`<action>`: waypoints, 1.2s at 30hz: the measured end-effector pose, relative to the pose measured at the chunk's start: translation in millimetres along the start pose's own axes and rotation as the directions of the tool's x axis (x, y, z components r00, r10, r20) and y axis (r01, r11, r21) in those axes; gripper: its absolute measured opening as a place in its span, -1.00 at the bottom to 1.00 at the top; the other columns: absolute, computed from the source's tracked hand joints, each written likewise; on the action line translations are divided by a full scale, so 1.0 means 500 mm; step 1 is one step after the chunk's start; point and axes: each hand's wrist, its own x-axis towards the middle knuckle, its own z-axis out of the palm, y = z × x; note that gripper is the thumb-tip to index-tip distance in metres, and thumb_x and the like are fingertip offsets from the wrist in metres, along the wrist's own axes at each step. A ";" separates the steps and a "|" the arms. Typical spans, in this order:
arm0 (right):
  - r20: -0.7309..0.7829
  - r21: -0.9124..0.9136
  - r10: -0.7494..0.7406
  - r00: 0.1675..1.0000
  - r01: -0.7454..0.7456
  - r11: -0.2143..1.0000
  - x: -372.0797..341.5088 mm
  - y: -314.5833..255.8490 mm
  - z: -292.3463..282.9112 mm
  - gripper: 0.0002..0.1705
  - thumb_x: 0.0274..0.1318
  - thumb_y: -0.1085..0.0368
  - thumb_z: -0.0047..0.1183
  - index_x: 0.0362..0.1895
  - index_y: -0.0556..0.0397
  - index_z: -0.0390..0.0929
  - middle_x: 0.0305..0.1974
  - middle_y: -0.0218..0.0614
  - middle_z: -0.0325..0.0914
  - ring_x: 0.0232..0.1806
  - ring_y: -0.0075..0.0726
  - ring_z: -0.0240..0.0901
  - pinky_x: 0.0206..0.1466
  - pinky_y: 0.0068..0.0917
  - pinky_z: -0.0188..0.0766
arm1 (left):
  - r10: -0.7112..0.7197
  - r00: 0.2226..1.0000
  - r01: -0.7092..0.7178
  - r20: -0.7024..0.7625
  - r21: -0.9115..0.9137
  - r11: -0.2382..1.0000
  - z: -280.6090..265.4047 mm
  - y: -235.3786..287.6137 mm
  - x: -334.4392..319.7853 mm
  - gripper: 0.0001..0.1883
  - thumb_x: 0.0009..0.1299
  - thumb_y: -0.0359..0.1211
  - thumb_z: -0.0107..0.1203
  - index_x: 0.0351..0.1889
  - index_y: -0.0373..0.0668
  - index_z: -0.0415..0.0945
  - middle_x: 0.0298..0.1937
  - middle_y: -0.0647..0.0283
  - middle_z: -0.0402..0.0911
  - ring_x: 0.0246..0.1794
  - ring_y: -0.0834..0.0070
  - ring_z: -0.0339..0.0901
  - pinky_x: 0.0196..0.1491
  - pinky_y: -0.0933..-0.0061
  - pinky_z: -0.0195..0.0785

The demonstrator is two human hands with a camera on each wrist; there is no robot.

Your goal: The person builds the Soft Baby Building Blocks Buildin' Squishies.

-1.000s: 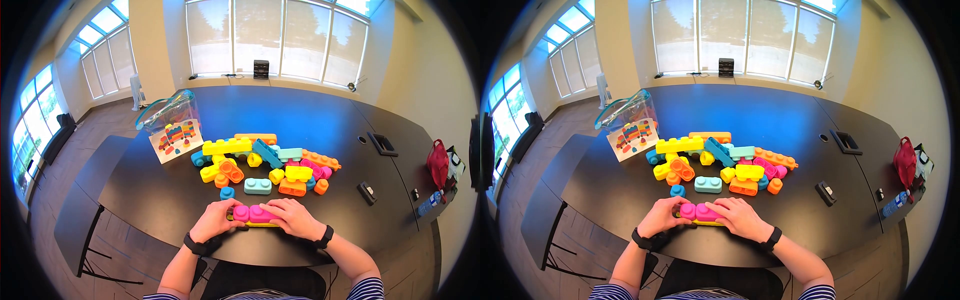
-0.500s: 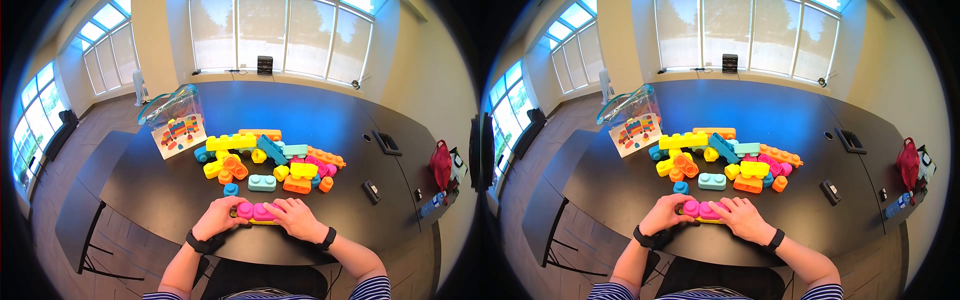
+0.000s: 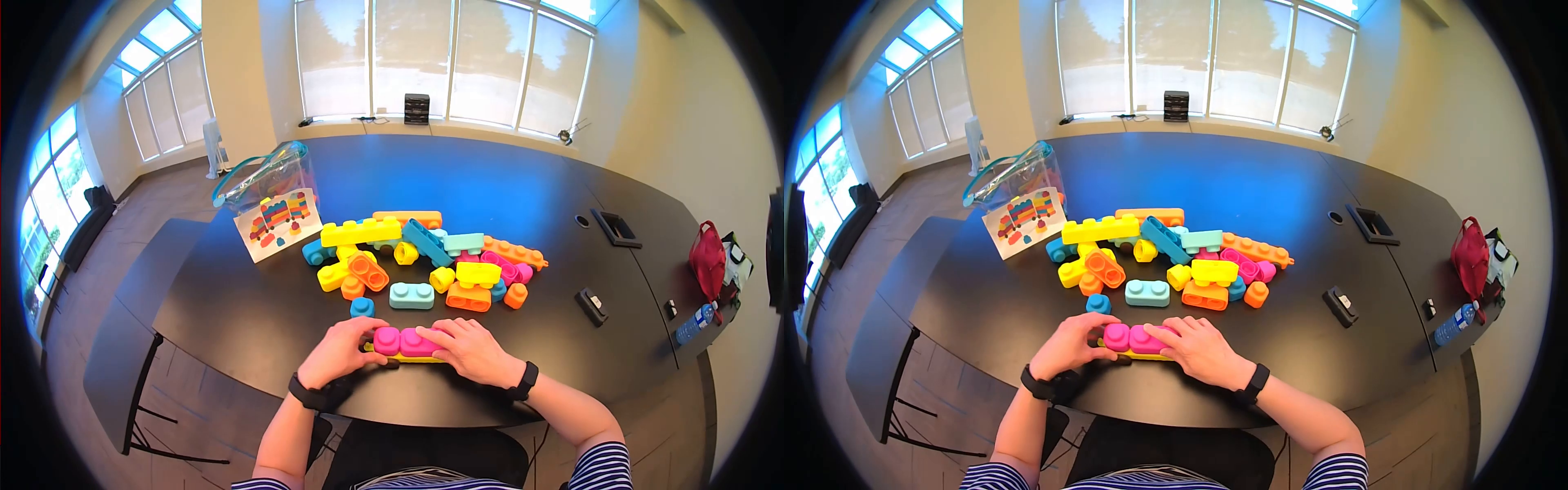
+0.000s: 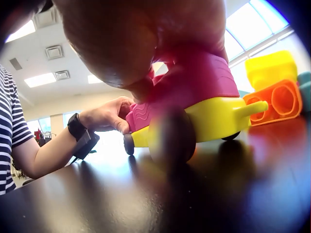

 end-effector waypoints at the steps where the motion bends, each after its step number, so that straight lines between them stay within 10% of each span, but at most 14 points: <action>1: 0.007 0.013 0.006 1.000 -0.006 1.000 -0.001 0.002 -0.001 -0.34 0.39 0.18 0.23 0.54 -0.27 0.41 0.14 -0.30 0.55 0.11 -0.14 0.52 0.17 -0.17 0.46 | -0.002 1.000 0.002 0.008 -0.026 1.000 -0.011 -0.010 -0.001 -0.31 0.13 -0.37 0.64 0.26 -0.19 0.62 0.10 0.14 0.76 0.02 0.28 0.75 0.15 0.27 0.64; 8: -0.009 0.038 0.033 0.999 -0.032 0.999 -0.019 0.010 -0.010 -0.35 0.39 0.20 0.23 0.53 -0.30 0.43 0.12 -0.30 0.55 0.10 -0.12 0.53 0.17 -0.16 0.46 | 0.000 0.962 0.011 -0.271 0.042 0.999 -0.145 -0.033 0.078 -0.60 0.38 -0.46 0.39 0.19 -0.24 0.66 0.12 0.15 0.75 0.03 0.37 0.73 0.08 0.30 0.65; 13: -0.038 0.025 0.021 0.999 -0.020 0.999 -0.019 0.008 -0.003 -0.35 0.38 0.20 0.23 0.52 -0.32 0.44 0.11 -0.31 0.56 0.10 -0.12 0.53 0.16 -0.16 0.47 | 0.237 0.964 -0.181 -0.119 0.359 0.916 -0.110 -0.001 0.226 -0.55 0.35 -0.24 0.42 0.16 -0.20 0.68 0.13 0.06 0.74 0.06 0.17 0.72 0.17 0.22 0.58; 20: -0.064 0.019 0.024 0.998 -0.022 1.000 -0.027 0.010 -0.009 -0.36 0.36 0.19 0.25 0.51 -0.30 0.47 0.10 -0.30 0.58 0.06 -0.10 0.55 0.12 -0.19 0.49 | 0.161 0.986 -0.150 0.051 0.701 0.697 0.029 -0.058 0.409 -0.46 0.15 -0.16 0.56 0.03 -0.18 0.65 -0.02 0.03 0.70 0.05 0.04 0.70 0.09 0.03 0.60; 30: -0.095 0.015 0.020 0.995 -0.018 1.000 -0.024 0.011 -0.002 -0.35 0.34 0.19 0.26 0.50 -0.33 0.48 0.07 -0.33 0.58 0.04 -0.12 0.56 0.10 -0.17 0.49 | 0.160 0.985 -0.072 -0.066 0.685 0.725 0.079 -0.110 0.438 -0.52 0.06 -0.29 0.59 -0.14 -0.27 0.60 -0.08 -0.04 0.68 -0.02 -0.05 0.70 0.04 0.02 0.61; 36: -0.083 0.022 0.025 0.996 -0.023 0.999 -0.022 0.009 -0.005 -0.36 0.36 0.20 0.25 0.50 -0.31 0.48 0.10 -0.32 0.59 0.07 -0.11 0.55 0.14 -0.17 0.48 | 0.214 0.967 -0.129 -0.134 0.467 0.875 0.001 -0.035 0.370 -0.47 0.22 -0.25 0.43 0.12 -0.27 0.62 0.04 -0.13 0.71 0.01 -0.10 0.68 0.08 0.06 0.59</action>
